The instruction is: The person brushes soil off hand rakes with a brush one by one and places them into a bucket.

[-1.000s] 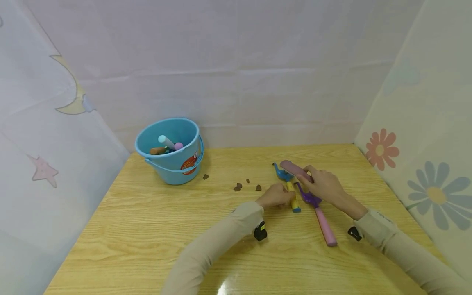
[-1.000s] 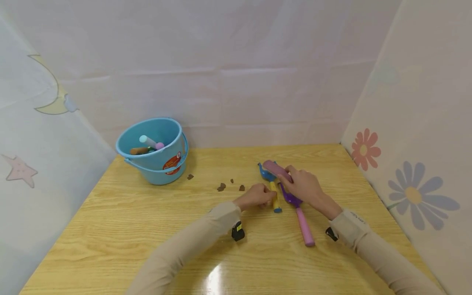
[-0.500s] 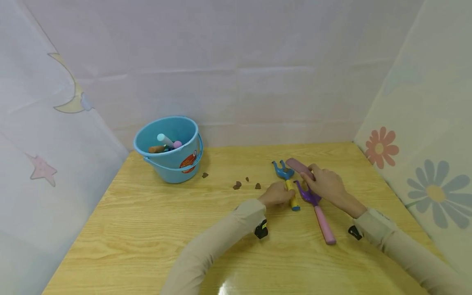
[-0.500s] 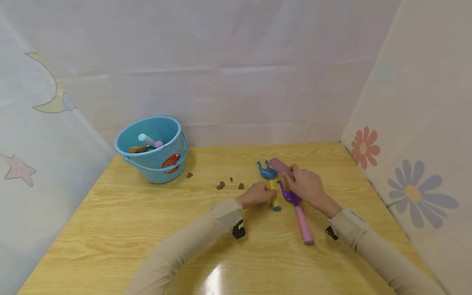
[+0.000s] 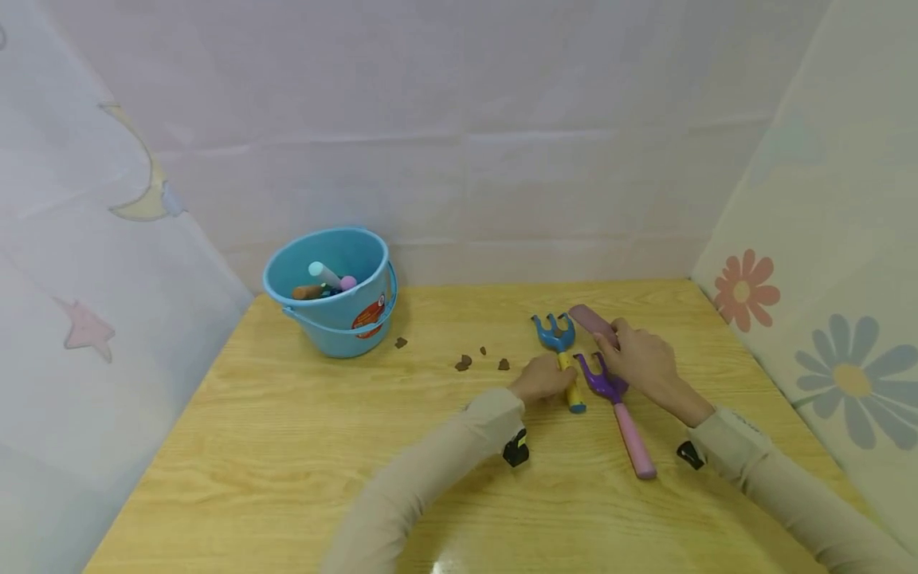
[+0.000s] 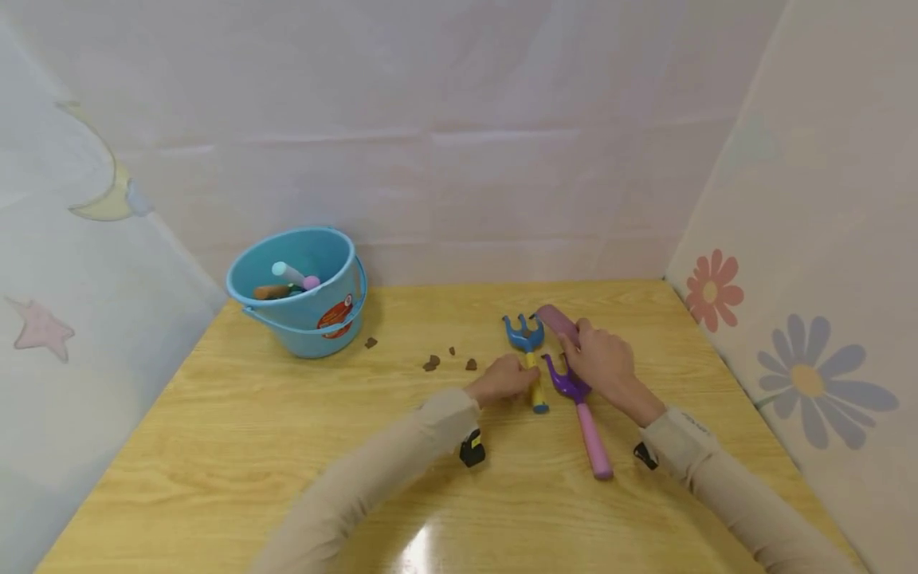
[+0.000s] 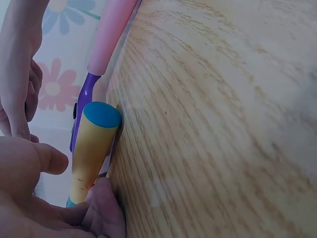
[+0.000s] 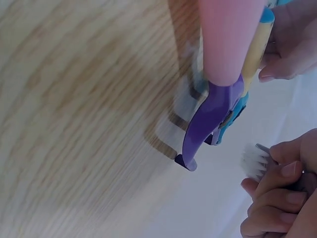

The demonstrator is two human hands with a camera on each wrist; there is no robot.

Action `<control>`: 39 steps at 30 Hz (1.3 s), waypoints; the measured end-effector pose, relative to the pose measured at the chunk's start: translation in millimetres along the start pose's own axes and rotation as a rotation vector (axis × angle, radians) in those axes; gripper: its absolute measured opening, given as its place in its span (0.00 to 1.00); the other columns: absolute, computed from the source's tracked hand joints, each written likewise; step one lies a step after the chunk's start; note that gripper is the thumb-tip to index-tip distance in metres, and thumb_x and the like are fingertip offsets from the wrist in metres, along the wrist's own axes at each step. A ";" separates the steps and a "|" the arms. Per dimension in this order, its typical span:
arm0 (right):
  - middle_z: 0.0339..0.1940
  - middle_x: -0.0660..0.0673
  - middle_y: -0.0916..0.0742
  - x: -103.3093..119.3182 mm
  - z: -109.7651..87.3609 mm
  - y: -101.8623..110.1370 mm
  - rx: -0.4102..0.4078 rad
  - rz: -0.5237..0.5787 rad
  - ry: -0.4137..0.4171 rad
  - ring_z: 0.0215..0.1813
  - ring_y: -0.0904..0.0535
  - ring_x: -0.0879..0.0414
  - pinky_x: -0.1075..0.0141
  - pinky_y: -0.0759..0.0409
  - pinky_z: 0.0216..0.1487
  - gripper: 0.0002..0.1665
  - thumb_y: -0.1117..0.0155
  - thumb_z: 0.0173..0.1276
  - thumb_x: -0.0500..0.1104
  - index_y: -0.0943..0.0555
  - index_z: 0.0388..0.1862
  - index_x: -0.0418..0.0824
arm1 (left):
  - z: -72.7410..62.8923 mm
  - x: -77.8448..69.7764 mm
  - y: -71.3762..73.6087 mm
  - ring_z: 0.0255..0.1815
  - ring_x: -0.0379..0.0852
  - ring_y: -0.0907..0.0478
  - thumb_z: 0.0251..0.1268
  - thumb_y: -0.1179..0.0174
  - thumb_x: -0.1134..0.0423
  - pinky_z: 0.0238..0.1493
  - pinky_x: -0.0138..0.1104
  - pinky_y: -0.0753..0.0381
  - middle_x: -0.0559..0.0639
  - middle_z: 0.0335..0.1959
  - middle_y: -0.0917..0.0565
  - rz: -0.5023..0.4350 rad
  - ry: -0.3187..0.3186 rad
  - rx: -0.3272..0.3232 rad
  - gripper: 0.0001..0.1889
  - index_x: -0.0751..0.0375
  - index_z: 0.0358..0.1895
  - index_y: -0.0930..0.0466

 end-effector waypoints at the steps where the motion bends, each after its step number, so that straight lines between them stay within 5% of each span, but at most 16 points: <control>1: 0.18 0.42 0.21 -0.5 -0.1 0.6 0.000 -0.002 -0.007 0.15 0.28 0.52 0.60 0.31 0.13 0.32 0.49 0.78 0.54 0.27 0.55 0.22 | 0.4 -0.3 -1.2 0.06 0.38 0.41 0.72 0.47 0.58 0.09 0.29 0.39 0.44 0.06 0.35 0.009 0.005 -0.010 0.21 0.56 0.16 0.33; 9: 0.17 0.43 0.22 -1.9 -0.9 1.4 -0.013 -0.007 0.004 0.14 0.28 0.53 0.61 0.31 0.12 0.32 0.49 0.78 0.54 0.26 0.53 0.22 | 2.1 -4.6 -5.0 0.05 0.38 0.41 0.74 0.47 0.56 0.08 0.29 0.41 0.44 0.05 0.35 0.130 0.047 -0.057 0.25 0.56 0.14 0.35; 16: 0.14 0.45 0.24 0.5 -3.3 0.3 -0.019 0.002 0.027 0.13 0.30 0.54 0.64 0.34 0.11 0.30 0.47 0.77 0.52 0.25 0.50 0.22 | -1.9 -7.6 -4.8 0.08 0.36 0.40 0.74 0.46 0.56 0.11 0.27 0.40 0.43 0.07 0.35 0.207 0.015 -0.083 0.25 0.55 0.14 0.36; 33: 0.14 0.46 0.25 0.9 -2.4 -2.9 -0.005 0.014 0.035 0.12 0.30 0.55 0.65 0.34 0.11 0.29 0.48 0.78 0.52 0.25 0.51 0.22 | -1.1 -7.7 1.2 0.15 0.40 0.35 0.68 0.41 0.54 0.17 0.30 0.37 0.45 0.15 0.30 0.204 0.058 -0.090 0.22 0.56 0.16 0.33; 39: 0.15 0.46 0.23 -1.2 -2.3 -2.7 0.009 0.009 0.020 0.14 0.29 0.54 0.64 0.33 0.12 0.30 0.48 0.78 0.53 0.26 0.52 0.23 | -0.6 -11.8 3.6 0.14 0.41 0.33 0.68 0.41 0.51 0.16 0.30 0.35 0.46 0.14 0.29 0.186 0.121 -0.066 0.23 0.56 0.15 0.32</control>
Point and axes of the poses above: each hand's wrist, its own z-axis towards the middle knuckle, its own y-axis out of the back of the hand, x = y × z, the point moved 2 cm from there along z, towards the middle knuckle
